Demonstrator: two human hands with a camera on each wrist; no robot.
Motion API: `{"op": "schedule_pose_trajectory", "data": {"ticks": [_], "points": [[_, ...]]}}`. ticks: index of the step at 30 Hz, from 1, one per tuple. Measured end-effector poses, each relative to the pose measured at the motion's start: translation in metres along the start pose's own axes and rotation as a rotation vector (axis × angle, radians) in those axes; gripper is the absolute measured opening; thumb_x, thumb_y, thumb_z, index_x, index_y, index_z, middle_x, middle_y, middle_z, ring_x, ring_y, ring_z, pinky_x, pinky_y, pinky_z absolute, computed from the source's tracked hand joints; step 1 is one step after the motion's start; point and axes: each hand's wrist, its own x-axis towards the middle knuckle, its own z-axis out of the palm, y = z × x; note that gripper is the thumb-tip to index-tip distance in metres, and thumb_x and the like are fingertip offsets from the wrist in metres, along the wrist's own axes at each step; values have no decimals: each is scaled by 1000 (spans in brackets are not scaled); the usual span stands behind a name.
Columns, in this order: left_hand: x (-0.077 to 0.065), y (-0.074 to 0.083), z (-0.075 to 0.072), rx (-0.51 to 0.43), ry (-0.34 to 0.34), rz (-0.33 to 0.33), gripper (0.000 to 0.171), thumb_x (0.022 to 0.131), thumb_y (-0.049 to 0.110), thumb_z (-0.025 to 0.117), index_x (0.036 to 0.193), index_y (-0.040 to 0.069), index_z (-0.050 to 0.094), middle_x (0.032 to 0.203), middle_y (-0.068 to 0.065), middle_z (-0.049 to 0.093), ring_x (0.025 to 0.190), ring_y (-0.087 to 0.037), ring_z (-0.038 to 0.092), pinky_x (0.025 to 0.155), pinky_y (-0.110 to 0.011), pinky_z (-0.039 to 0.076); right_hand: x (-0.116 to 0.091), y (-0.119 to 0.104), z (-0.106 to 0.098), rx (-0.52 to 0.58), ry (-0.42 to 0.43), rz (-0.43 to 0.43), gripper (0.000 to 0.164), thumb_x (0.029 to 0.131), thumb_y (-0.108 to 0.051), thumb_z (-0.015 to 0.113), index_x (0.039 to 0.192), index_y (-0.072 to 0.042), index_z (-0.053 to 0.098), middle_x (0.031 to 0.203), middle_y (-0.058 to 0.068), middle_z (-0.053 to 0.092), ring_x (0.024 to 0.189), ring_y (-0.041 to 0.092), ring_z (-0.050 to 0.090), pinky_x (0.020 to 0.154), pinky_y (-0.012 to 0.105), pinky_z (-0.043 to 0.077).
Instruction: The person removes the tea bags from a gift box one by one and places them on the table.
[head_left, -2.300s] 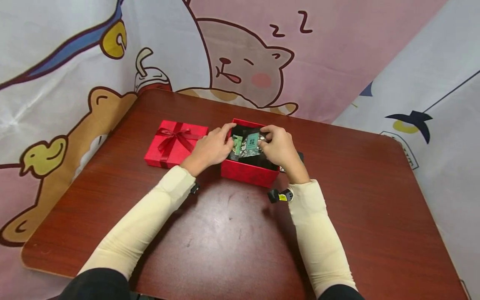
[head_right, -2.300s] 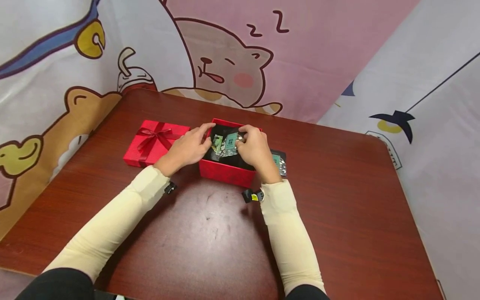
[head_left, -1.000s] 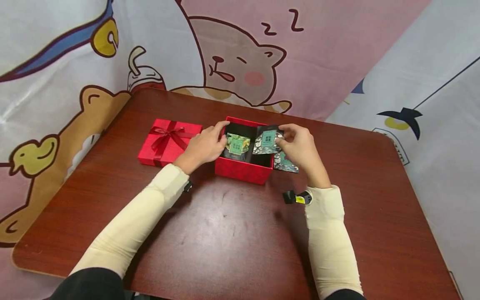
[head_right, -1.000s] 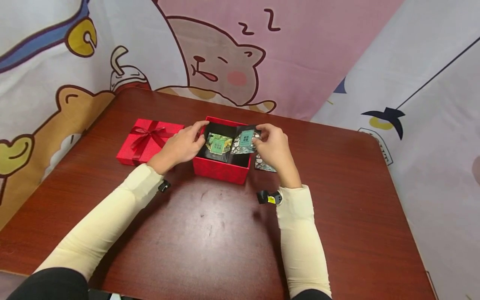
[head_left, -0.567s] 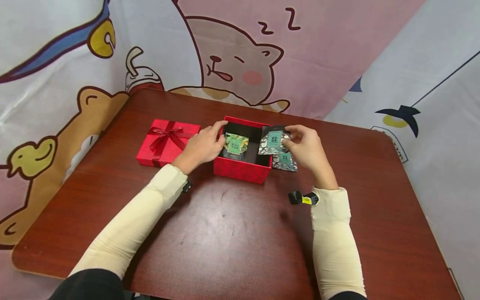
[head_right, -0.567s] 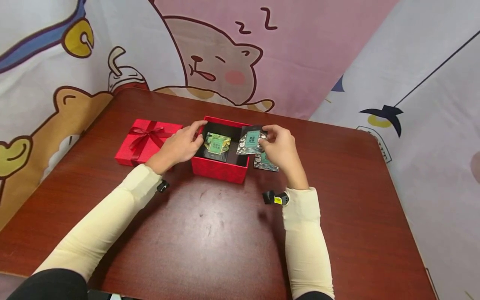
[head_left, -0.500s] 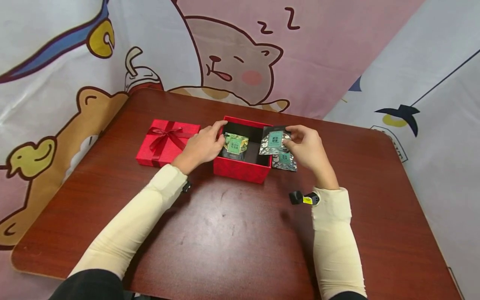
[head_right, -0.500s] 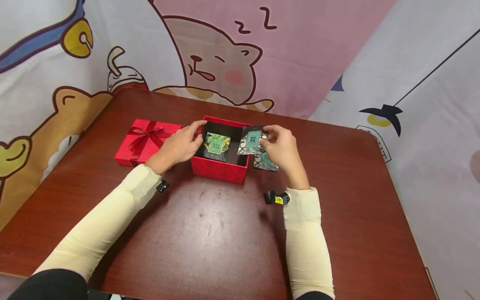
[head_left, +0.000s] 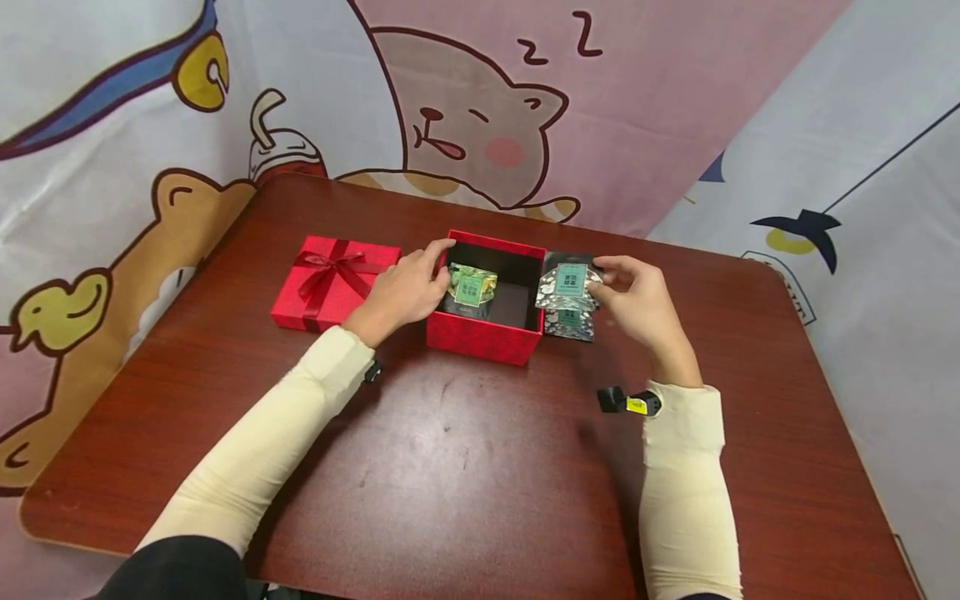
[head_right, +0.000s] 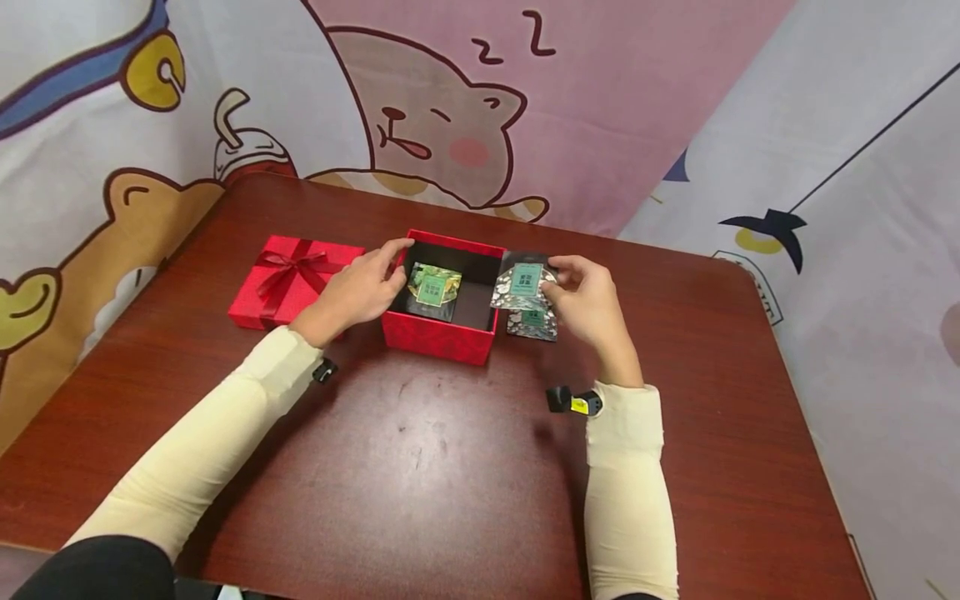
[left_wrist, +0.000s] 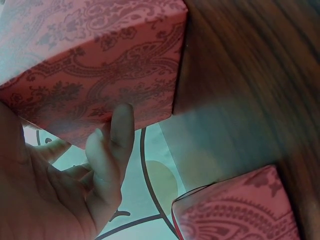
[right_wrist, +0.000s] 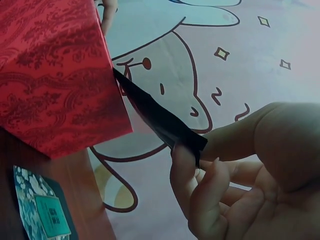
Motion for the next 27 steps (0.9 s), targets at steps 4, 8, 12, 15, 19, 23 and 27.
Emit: {"op": "schedule_pose_trajectory", "data": {"ticks": [4,8,12,15,19,23,27], "points": [[0,1,0,1,1,1,56,98,32,47,153,26,33,128,-14,57,108,-34,61,78,-50,52,-2,5,-4,34,1,19,38,93,-6,65,130,3,59,94,9,51,67,10,57,49,26,50],[0,1,0,4,4,-1,56,99,32,46,153,26,33,127,-13,57,104,-33,61,76,-49,52,-4,9,-8,74,0,47,40,93,-7,66,132,1,59,96,8,52,70,7,57,48,25,49],[0,1,0,2,6,1,56,99,31,46,152,26,33,124,-13,58,102,-31,62,74,-47,51,-6,15,-12,88,0,63,42,93,-9,66,133,0,58,100,8,54,72,4,57,49,26,49],[0,1,1,-1,11,8,55,99,31,46,152,26,33,123,-13,58,101,-33,62,74,-48,52,-9,21,-16,77,4,69,42,94,-10,65,134,-2,58,102,8,55,73,3,58,49,26,49],[0,1,2,7,10,10,55,99,32,44,152,27,33,126,-14,59,105,-35,62,76,-51,52,-12,31,-21,62,6,74,42,95,-10,65,135,-1,57,101,8,54,72,4,57,49,29,49],[-1,1,1,13,3,2,55,99,33,44,153,27,33,128,-14,58,108,-35,61,78,-51,52,-14,38,-24,69,-4,83,43,95,-10,64,135,0,56,102,9,53,73,4,56,49,29,49],[-1,3,0,11,-2,-5,56,99,32,45,153,27,33,129,-14,57,110,-35,60,79,-51,52,-15,44,-27,69,-2,90,43,95,-10,64,136,0,56,104,10,55,74,4,56,49,30,50]]}}
